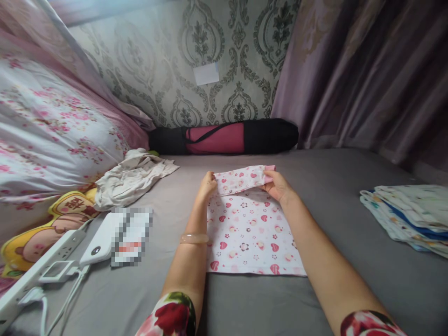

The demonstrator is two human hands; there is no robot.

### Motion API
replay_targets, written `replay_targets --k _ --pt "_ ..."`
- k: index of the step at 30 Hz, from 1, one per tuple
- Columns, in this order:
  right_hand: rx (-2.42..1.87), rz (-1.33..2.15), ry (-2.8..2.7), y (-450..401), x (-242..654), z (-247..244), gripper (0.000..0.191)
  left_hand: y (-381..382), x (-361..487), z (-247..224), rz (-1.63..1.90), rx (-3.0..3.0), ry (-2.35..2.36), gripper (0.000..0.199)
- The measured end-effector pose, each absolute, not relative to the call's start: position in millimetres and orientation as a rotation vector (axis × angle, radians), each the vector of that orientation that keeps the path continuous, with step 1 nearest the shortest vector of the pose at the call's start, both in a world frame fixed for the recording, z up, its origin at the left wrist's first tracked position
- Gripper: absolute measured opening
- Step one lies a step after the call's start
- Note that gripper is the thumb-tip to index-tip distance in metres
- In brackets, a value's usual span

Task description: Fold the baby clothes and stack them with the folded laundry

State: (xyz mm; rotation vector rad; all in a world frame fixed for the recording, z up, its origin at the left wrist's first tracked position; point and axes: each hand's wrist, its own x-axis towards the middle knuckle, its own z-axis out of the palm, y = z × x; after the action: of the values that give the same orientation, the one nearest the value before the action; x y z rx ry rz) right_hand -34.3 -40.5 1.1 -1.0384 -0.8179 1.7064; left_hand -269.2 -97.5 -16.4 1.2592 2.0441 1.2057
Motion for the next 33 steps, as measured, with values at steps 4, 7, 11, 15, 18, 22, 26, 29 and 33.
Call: replay_targets --k 4,7,11,15,18,22,26,29,33 --pt "-1.225 1.602 -0.765 -35.9 -22.7 -4.6 0.021 -103.6 -256.9 -21.8 0.905 1.458 2.108 0.057" --pt "-1.255 1.574 -0.837 -34.7 -14.5 -7.4 0.024 -107.3 -251.2 -17.8 0.639 1.556 2.186 0.062" --pt "-1.322 1.489 -0.888 -32.7 -3.3 -8.4 0.028 -107.3 -251.3 -16.5 0.457 1.604 2.243 0.063" --pt "-1.499 1.315 -1.016 -28.5 4.8 -11.5 0.042 -104.9 -254.0 -22.2 0.421 1.625 2.28 0.064" --pt "-1.608 1.19 -1.141 -23.1 8.7 -14.3 0.05 -103.9 -254.9 -25.5 0.425 1.64 2.291 0.063" --pt "-1.747 1.003 -1.268 -20.1 11.6 -12.0 0.048 -104.3 -254.8 -25.6 0.46 1.637 2.296 0.063" --pt "-1.884 0.513 -1.7 -30.8 3.2 -4.6 0.039 -103.2 -251.5 -22.0 0.559 1.725 2.321 0.053" --pt "-1.71 0.316 -2.039 -44.1 -14.8 -4.5 0.043 -100.1 -240.9 -17.2 0.625 1.828 2.306 0.046" --pt "-1.402 0.212 -2.404 -61.3 -43.9 -15.5 0.052 -97.4 -215.5 -14.5 0.594 2.021 2.24 0.044"
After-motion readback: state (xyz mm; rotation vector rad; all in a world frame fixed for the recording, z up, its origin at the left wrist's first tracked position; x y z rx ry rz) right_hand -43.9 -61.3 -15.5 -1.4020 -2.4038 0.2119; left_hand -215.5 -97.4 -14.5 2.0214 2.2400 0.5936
